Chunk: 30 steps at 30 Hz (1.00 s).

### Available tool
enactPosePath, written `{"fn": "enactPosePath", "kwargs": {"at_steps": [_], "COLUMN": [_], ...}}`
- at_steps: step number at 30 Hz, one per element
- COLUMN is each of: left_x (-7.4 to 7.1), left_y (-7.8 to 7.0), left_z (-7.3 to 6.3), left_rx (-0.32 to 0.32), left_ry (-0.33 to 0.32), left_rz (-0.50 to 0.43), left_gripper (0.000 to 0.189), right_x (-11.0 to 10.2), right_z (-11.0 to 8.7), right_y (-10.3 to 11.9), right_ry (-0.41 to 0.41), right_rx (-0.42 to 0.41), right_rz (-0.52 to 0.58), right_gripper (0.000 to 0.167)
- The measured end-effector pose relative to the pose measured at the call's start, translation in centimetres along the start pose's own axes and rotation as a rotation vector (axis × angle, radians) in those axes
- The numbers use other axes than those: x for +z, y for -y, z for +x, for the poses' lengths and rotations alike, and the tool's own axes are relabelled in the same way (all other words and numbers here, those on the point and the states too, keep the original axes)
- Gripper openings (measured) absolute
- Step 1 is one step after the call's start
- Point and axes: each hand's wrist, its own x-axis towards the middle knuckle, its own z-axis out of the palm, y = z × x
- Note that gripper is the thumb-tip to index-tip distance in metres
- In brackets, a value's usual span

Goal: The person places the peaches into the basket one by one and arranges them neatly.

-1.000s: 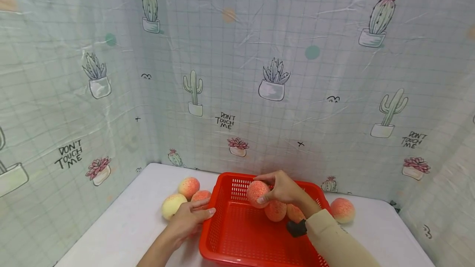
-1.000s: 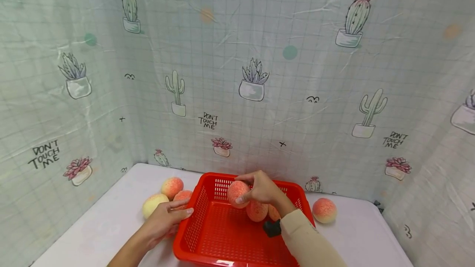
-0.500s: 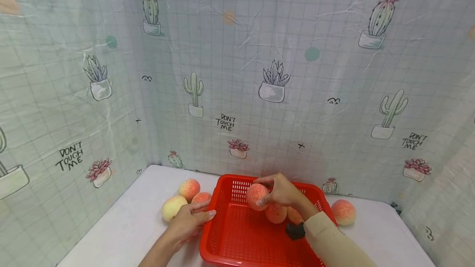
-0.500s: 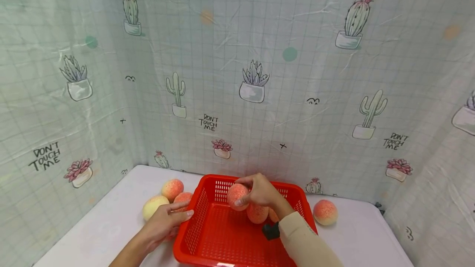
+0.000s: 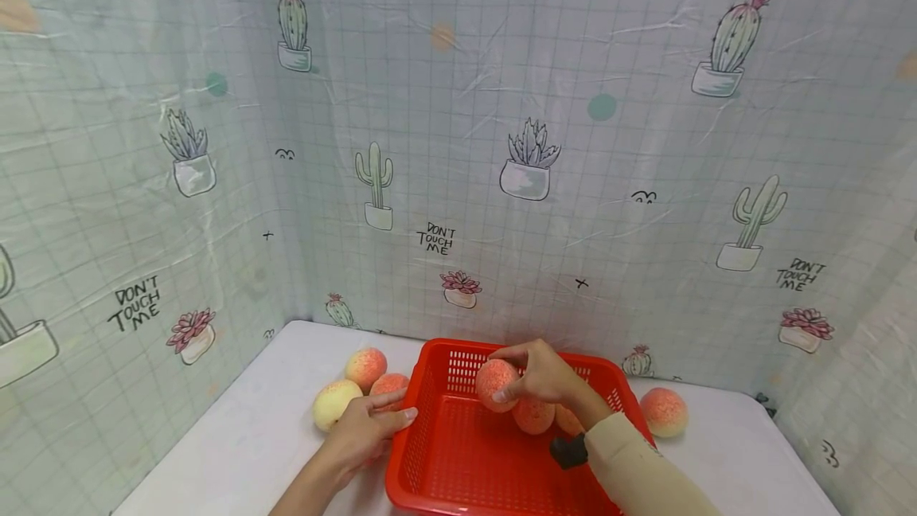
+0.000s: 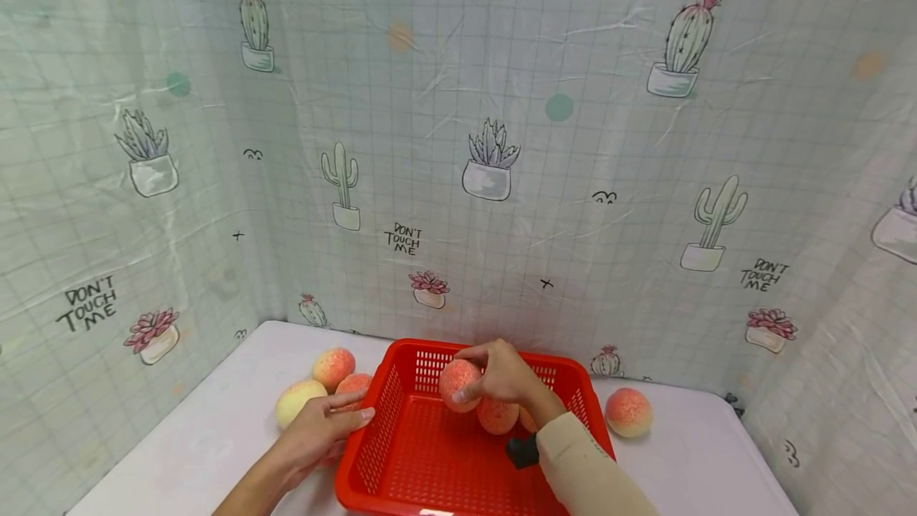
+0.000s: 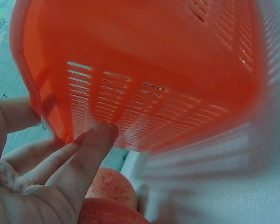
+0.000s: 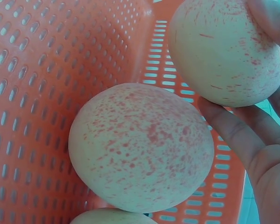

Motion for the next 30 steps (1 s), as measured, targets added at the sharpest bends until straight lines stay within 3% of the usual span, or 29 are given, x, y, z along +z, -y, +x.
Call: {"fn": "enactPosePath", "kwargs": {"at_steps": [17,30], "left_x": [-0.02,-0.04], "left_y": [-0.16,0.06], "left_z": [0.07,0.37], "left_rx": [-0.018,-0.023], "left_ry": [-0.006,-0.004], "left_rz": [0.005,0.007], "left_gripper": [0.076,0.075], "right_x": [0.6,0.85], "right_z": [0.11,0.2], "right_y": [-0.3,-0.34], "right_ry": [-0.008,-0.007], "right_rx": [-0.03,-0.006], "right_rz": [-0.063,-0.076], "right_gripper": [0.057,0.059]}}
